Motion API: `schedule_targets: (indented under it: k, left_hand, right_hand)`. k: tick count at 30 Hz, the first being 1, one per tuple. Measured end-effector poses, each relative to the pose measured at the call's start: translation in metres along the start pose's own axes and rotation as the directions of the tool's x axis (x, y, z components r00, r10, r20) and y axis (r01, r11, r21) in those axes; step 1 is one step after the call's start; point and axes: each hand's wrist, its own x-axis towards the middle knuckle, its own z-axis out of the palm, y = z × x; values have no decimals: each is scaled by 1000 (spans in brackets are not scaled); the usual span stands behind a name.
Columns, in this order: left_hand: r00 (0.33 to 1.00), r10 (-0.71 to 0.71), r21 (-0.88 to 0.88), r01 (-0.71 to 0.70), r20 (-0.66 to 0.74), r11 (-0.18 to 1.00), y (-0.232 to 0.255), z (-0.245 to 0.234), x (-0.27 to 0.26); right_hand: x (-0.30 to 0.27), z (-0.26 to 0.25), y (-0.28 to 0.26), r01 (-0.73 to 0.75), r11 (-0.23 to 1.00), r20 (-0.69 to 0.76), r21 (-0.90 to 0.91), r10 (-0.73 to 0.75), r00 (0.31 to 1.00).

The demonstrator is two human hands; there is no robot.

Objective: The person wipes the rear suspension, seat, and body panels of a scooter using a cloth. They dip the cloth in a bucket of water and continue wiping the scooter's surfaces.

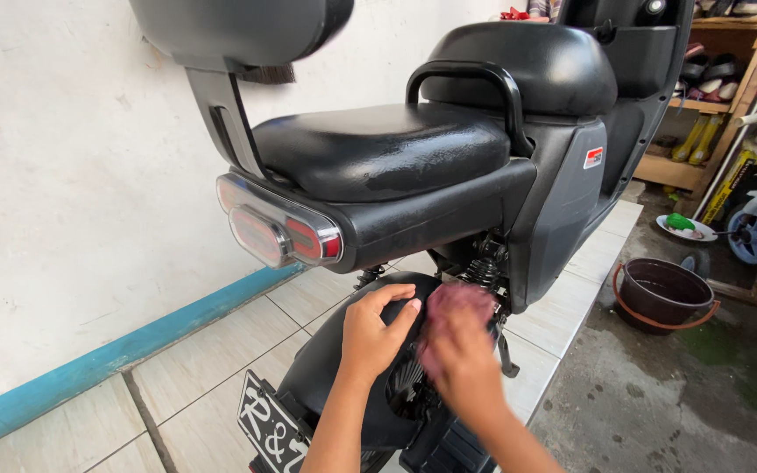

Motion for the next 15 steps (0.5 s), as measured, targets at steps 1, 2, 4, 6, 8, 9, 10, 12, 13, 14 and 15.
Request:
schedule_targets:
  k: [1,2,4,6,8,9,10,12,13,14,15]
  left_hand:
    - [1000,-9,-21,9,1,1000,0,1,-3]
    - [1000,-13,-40,13,-1,999,2,1,-2]
    - [1000,-23,-59,23,-1,998,5,-1,-2]
    - [999,-33,-62,33,1,998,8,-2,-4]
    - [999,-10,-43,11,32,999,11,-4,-4]
    - [999,2,-32,-1,50,999,10,-6,-3]
    - [998,36,-66,-33,55,997,9,-6,-2]
    - [993,98,-135,-89,63,987,5,-6,-1]
    - [996,0,-132,13,94,991,2,-6,-1]
    - [987,-96,-126,112,126,986,-1,-5,-1]
    - [969,-191,-117,211,157,970,-2,-4,0]
  right_hand:
    - [-23,7,-5,64,998,61,9,-64,996]
    - [-43,14,-10,131,991,115,23,-133,984]
    - [-74,21,-20,107,993,209,55,-116,971]
    - [-77,21,-19,62,987,248,148,-98,964]
    - [-59,8,-17,-4,954,232,299,-68,970]
    - [-47,-4,-19,15,950,87,311,-44,995]
    - [-30,-17,-19,36,947,-55,320,-19,998]
    - [14,-42,-11,-13,964,-261,267,85,962]
    - [37,-56,-6,-58,956,-327,289,156,932]
    - [59,-71,-1,-101,945,-391,312,225,892]
    - [78,-86,0,-53,958,-426,282,174,888]
